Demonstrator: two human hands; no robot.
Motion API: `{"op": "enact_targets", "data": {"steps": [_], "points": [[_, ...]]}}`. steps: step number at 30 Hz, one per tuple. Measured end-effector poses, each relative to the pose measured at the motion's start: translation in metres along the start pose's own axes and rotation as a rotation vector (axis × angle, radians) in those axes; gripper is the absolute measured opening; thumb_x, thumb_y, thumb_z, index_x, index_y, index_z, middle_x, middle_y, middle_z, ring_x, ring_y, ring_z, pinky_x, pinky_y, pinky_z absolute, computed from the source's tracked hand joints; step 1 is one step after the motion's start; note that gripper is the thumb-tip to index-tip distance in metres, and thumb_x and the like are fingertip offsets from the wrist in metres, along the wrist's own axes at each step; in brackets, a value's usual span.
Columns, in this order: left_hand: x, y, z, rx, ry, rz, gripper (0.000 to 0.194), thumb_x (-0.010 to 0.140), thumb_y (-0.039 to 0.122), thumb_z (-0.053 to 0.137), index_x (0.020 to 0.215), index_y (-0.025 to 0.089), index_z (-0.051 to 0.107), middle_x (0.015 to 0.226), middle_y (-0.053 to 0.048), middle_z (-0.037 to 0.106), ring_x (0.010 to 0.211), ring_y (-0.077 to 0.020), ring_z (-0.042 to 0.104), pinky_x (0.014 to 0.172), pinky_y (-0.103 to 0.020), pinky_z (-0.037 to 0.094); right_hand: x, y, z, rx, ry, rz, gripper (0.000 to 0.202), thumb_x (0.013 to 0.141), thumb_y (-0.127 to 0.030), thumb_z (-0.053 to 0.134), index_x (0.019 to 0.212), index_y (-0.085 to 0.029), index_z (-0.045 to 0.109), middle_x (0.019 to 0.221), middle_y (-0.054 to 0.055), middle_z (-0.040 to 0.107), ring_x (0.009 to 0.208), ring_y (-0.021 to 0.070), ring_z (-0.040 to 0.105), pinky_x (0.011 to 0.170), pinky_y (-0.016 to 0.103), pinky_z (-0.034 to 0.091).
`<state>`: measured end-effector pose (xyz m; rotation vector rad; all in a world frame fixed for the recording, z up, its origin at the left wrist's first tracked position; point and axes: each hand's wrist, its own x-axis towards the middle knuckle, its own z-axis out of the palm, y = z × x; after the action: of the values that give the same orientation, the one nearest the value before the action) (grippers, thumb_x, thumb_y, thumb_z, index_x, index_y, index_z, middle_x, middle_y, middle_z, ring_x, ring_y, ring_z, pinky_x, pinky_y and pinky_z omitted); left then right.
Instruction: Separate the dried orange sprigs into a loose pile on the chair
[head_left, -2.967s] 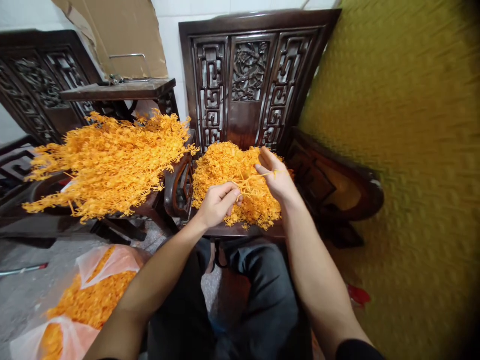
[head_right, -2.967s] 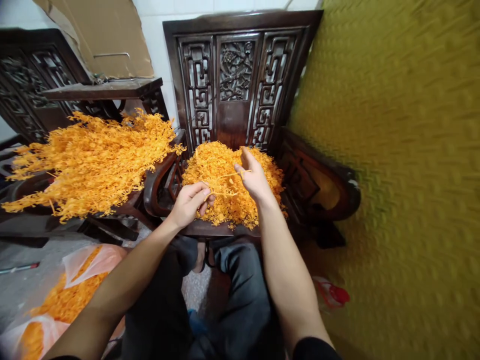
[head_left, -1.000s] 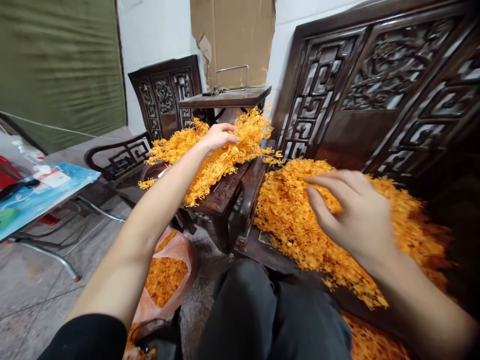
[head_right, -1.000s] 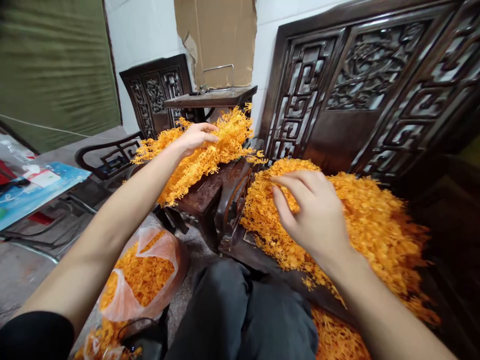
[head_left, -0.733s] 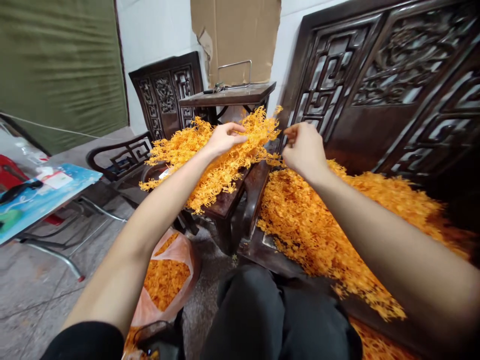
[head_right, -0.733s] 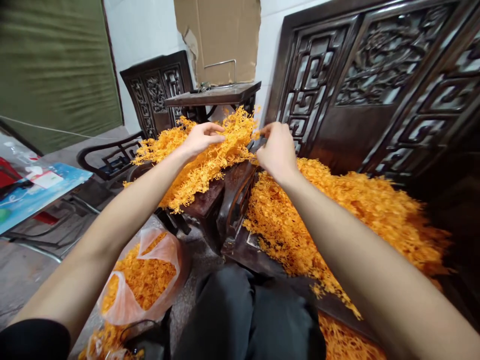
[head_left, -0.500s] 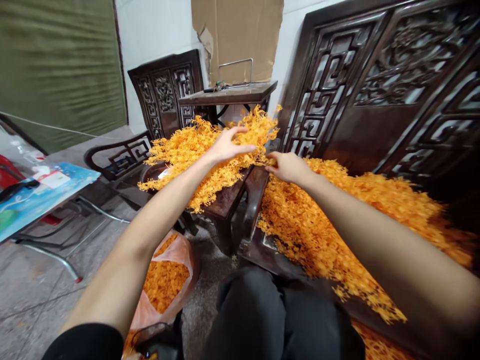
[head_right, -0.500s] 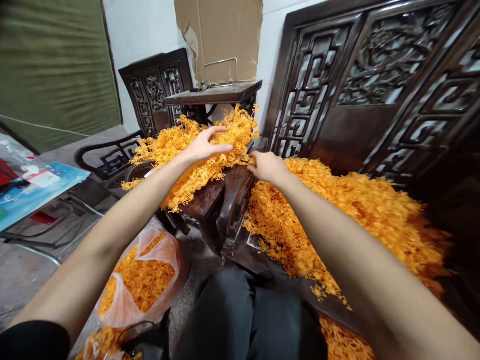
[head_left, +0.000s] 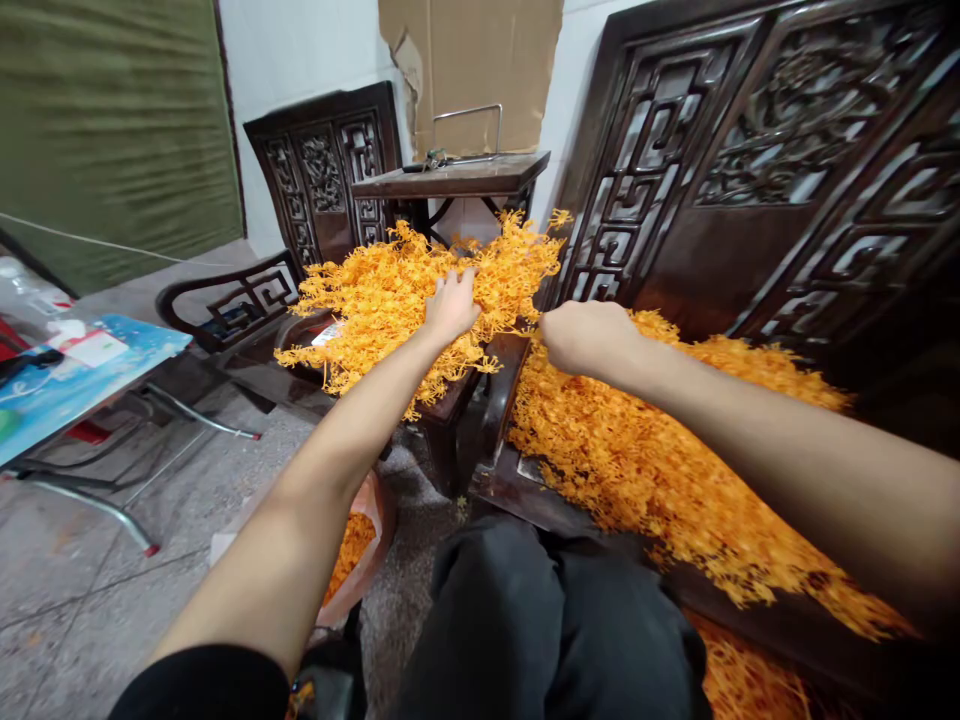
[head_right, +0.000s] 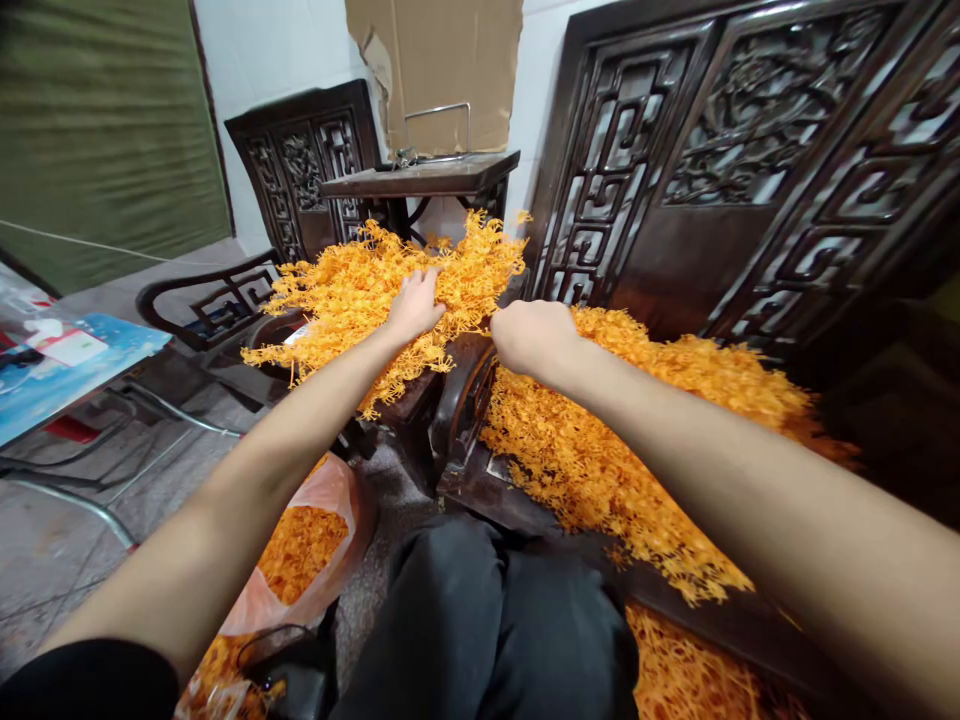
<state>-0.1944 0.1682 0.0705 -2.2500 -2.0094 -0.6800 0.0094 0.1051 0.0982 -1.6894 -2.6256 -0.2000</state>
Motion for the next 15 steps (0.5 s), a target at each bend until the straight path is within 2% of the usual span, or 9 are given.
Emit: {"op": "enact_targets", "data": {"steps": [2, 4, 6, 8, 10, 13, 15], "points": [[-0.003, 0.000, -0.008, -0.044, -0.006, 0.031, 0.061, 0.086, 0.021, 0.060, 0.145, 0.019, 0.046, 0.145, -0.016, 0.051, 0.133, -0.0359, 0.045, 0.108, -0.056, 0.043, 0.001, 0.013, -0.004, -0.053, -0.060, -0.007, 0.023, 0.086, -0.032, 0.062, 0.096, -0.020, 0.079, 0.094, 0.017, 0.074, 0.088, 0.0322, 0.071, 0.076, 0.043, 0.054], [-0.009, 0.004, -0.018, -0.097, -0.033, 0.127, 0.059, 0.083, 0.030, 0.067, 0.139, 0.020, 0.053, 0.143, -0.014, 0.054, 0.132, -0.0349, 0.047, 0.111, -0.056, 0.041, 0.002, 0.028, -0.009, -0.021, -0.025, -0.093, 0.026, 0.086, -0.034, 0.064, 0.103, -0.022, 0.078, 0.099, 0.012, 0.074, 0.090, 0.0281, 0.070, 0.078, 0.038, 0.053], [-0.013, 0.011, -0.027, -0.172, -0.121, 0.252, 0.062, 0.076, 0.041, 0.076, 0.131, 0.019, 0.060, 0.137, -0.013, 0.059, 0.127, -0.0337, 0.051, 0.110, -0.053, 0.042, 0.003, 0.038, -0.015, 0.033, 0.168, -0.138, 0.028, 0.088, -0.031, 0.060, 0.108, -0.020, 0.076, 0.104, 0.012, 0.072, 0.096, 0.0266, 0.067, 0.082, 0.037, 0.052], [-0.015, 0.017, -0.034, -0.279, -0.243, 0.334, 0.061, 0.070, 0.047, 0.081, 0.122, 0.017, 0.066, 0.129, -0.012, 0.064, 0.120, -0.0304, 0.058, 0.108, -0.048, 0.044, 0.005, 0.040, -0.020, 0.041, 0.397, -0.103, 0.031, 0.092, -0.022, 0.049, 0.109, -0.018, 0.074, 0.109, 0.013, 0.070, 0.101, 0.0268, 0.064, 0.084, 0.038, 0.050], [-0.013, 0.021, -0.038, -0.424, -0.330, 0.336, 0.052, 0.070, 0.041, 0.081, 0.113, 0.015, 0.068, 0.120, -0.011, 0.069, 0.111, -0.0263, 0.063, 0.105, -0.043, 0.047, 0.013, 0.036, -0.023, 0.013, 0.489, -0.136, 0.037, 0.092, -0.014, 0.041, 0.113, -0.017, 0.072, 0.113, 0.013, 0.069, 0.104, 0.0269, 0.062, 0.084, 0.039, 0.048], [-0.009, 0.021, -0.038, -0.695, -0.358, 0.211, 0.036, 0.070, 0.019, 0.074, 0.105, 0.013, 0.067, 0.106, -0.010, 0.072, 0.099, -0.0204, 0.067, 0.098, -0.039, 0.051, 0.031, 0.029, -0.021, -0.069, 0.388, -0.320, 0.041, 0.089, -0.012, 0.045, 0.124, -0.017, 0.067, 0.115, 0.013, 0.069, 0.107, 0.0280, 0.058, 0.084, 0.039, 0.045], [-0.008, 0.018, -0.039, -0.845, -0.346, 0.118, 0.032, 0.070, 0.008, 0.066, 0.102, 0.013, 0.066, 0.103, -0.010, 0.073, 0.096, -0.0179, 0.068, 0.095, -0.036, 0.052, 0.043, 0.029, -0.017, -0.101, 0.316, -0.355, 0.041, 0.090, -0.017, 0.049, 0.128, -0.018, 0.065, 0.115, 0.013, 0.069, 0.108, 0.0293, 0.057, 0.083, 0.040, 0.044]]}}
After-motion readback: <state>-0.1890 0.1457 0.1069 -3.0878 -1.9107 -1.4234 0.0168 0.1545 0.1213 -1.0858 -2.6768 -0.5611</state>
